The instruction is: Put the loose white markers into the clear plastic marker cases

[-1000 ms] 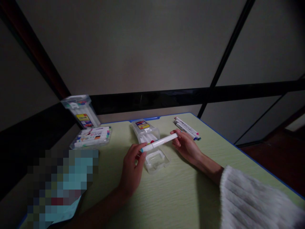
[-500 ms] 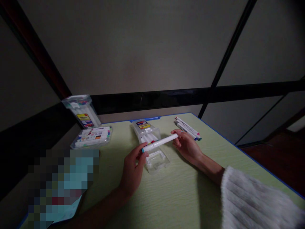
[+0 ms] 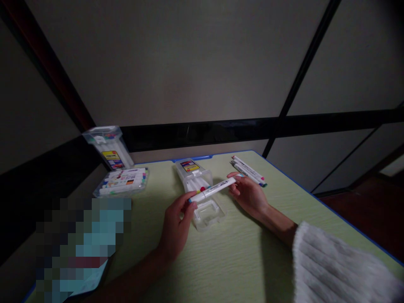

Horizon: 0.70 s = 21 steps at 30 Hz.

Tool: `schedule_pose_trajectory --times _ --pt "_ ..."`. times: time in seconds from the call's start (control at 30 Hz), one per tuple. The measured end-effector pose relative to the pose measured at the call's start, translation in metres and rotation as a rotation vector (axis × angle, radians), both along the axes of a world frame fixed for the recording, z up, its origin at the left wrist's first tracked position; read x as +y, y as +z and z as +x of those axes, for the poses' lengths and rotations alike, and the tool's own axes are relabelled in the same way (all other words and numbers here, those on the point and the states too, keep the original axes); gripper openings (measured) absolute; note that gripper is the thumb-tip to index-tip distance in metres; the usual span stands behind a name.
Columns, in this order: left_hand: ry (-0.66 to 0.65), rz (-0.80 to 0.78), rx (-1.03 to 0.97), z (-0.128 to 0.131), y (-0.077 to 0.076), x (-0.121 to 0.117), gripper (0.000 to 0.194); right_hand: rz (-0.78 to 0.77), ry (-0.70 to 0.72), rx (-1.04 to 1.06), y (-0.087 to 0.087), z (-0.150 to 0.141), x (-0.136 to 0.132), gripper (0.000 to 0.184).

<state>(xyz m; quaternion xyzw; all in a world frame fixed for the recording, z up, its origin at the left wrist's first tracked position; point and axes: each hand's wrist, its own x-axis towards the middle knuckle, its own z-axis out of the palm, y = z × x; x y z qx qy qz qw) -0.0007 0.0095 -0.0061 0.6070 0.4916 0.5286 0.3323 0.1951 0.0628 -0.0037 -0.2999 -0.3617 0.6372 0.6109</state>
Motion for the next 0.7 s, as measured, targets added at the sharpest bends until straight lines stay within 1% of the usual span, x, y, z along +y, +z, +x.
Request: schedule_pose_trajectory --times 0.23,0.47,0.7 --pt "-0.006 -0.018 -0.016 0.0006 -0.0003 0.0006 0.026 0.02 0.003 0.006 -0.0009 0.0007 -0.0007 0.009" --pt "-0.014 0.013 -0.006 0.0005 0.0 -0.0001 0.023 -0.004 0.029 0.008 0.0011 0.0 -0.0013 0.01" --pt "0.007 0.031 0.018 0.0007 0.0022 -0.0003 0.021 0.022 0.032 -0.005 -0.0002 0.001 -0.0006 0.011"
